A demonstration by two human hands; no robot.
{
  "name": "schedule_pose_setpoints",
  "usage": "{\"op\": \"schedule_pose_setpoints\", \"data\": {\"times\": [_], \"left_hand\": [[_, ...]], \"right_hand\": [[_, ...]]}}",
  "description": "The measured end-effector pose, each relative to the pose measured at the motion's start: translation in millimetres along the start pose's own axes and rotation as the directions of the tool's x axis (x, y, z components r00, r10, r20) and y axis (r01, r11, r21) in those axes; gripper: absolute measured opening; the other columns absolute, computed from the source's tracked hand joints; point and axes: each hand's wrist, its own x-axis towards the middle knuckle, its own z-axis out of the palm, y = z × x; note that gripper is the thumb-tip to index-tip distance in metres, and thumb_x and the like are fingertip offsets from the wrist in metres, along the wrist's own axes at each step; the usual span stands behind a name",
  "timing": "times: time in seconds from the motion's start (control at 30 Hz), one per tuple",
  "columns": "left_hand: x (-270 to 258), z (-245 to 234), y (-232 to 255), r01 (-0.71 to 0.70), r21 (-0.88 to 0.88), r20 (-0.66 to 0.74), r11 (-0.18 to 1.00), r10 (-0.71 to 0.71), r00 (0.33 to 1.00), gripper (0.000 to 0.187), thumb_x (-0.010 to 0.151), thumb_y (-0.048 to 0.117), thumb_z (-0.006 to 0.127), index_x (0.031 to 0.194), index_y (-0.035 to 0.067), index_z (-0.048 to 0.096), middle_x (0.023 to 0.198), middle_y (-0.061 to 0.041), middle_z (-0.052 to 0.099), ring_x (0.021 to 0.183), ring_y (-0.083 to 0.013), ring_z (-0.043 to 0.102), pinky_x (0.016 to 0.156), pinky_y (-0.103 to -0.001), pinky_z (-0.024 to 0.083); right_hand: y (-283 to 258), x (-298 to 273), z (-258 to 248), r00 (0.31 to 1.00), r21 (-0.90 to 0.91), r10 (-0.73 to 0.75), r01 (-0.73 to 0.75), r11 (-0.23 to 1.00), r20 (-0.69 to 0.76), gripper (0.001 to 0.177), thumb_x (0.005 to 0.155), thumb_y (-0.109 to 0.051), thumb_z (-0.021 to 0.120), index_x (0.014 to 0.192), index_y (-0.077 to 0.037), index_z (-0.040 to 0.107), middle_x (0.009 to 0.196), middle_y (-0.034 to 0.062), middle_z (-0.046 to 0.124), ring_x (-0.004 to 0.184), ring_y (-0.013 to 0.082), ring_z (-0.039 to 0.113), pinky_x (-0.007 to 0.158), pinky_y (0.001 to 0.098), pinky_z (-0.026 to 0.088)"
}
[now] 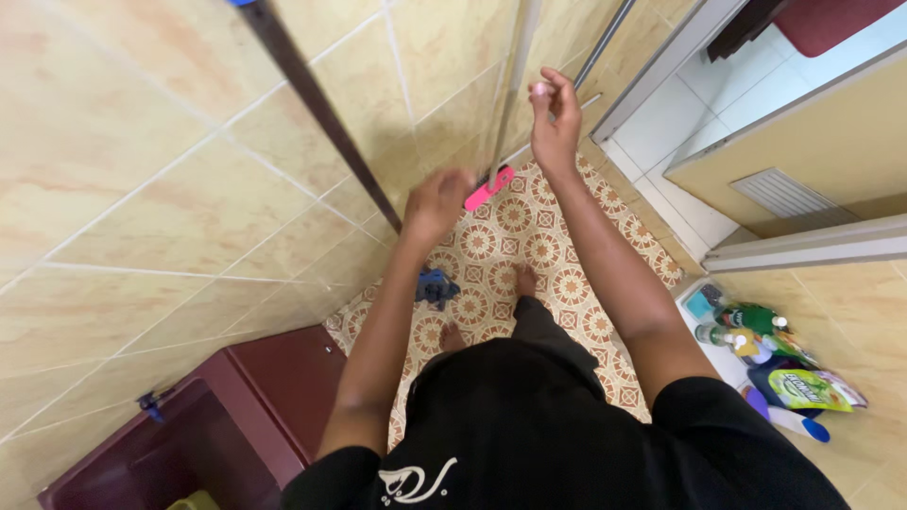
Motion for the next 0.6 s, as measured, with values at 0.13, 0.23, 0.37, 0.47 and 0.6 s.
{"op": "schedule_pose_setpoints", "data": {"times": [0.13,0.23,0.37,0.47,0.6], "left_hand": [[22.0,-4.6,82.9,-0.251,-0.094,-0.283,0.963,0.215,0.935,0.036,0.098,0.029,0.071,0.127,0.009,0.066,0.128,-0.013,0.071,0.121,-0.0232,0.068,0.106,-0.034,0.050],[53.7,-5.6,128.4,-0.449,-0.035,-0.428,0.893,0.392,0.814,0.033,0.099,0.025,0.069,0.127,0.007,0.066,0.124,-0.012,0.071,0.117,-0.0238,0.070,0.100,-0.036,0.054],[95.4,-8.2,165.2,-0.543,-0.011,-0.490,0.839,0.469,0.735,0.036,0.100,0.017,0.069,0.133,0.005,0.061,0.129,-0.013,0.067,0.120,-0.0235,0.068,0.096,-0.035,0.060],[116.7,-4.0,188.9,-0.574,-0.062,-0.570,0.817,0.443,0.692,0.040,0.100,0.015,0.072,0.136,0.004,0.058,0.128,-0.013,0.069,0.118,-0.0217,0.071,0.091,-0.032,0.065],[122.2,-4.5,216.1,-0.581,-0.007,-0.631,0.814,0.447,0.634,0.044,0.096,0.017,0.079,0.133,0.003,0.060,0.125,-0.015,0.071,0.115,-0.0230,0.073,0.081,-0.030,0.068]], "right_hand": [[15.1,23.9,-19.8,0.998,-0.182,0.026,-0.016,0.983,0.049,0.035,0.111,-0.020,0.057,0.142,-0.005,0.053,0.128,0.0143,0.067,0.118,0.0227,0.067,0.106,0.0366,0.054],[31.6,37.4,-30.7,0.995,-0.161,-0.008,0.024,0.987,0.101,0.044,0.102,-0.019,0.064,0.140,-0.003,0.051,0.129,0.0157,0.065,0.110,0.0239,0.067,0.101,0.0375,0.055],[42.9,51.0,-40.4,0.948,-0.309,0.080,0.020,0.951,0.307,0.052,0.098,-0.021,0.069,0.142,-0.003,0.050,0.137,0.0178,0.057,0.119,0.0270,0.061,0.101,0.0397,0.051],[45.2,62.5,-38.6,0.911,-0.286,0.062,0.063,0.956,0.407,0.056,0.094,-0.025,0.074,0.141,-0.003,0.051,0.136,0.0174,0.058,0.119,0.0281,0.061,0.100,0.0395,0.052],[42.7,74.4,-25.3,0.847,-0.268,0.010,0.157,0.950,0.532,0.060,0.087,-0.028,0.081,0.135,-0.002,0.055,0.130,0.0184,0.062,0.113,0.0310,0.065,0.096,0.0401,0.052]]}}
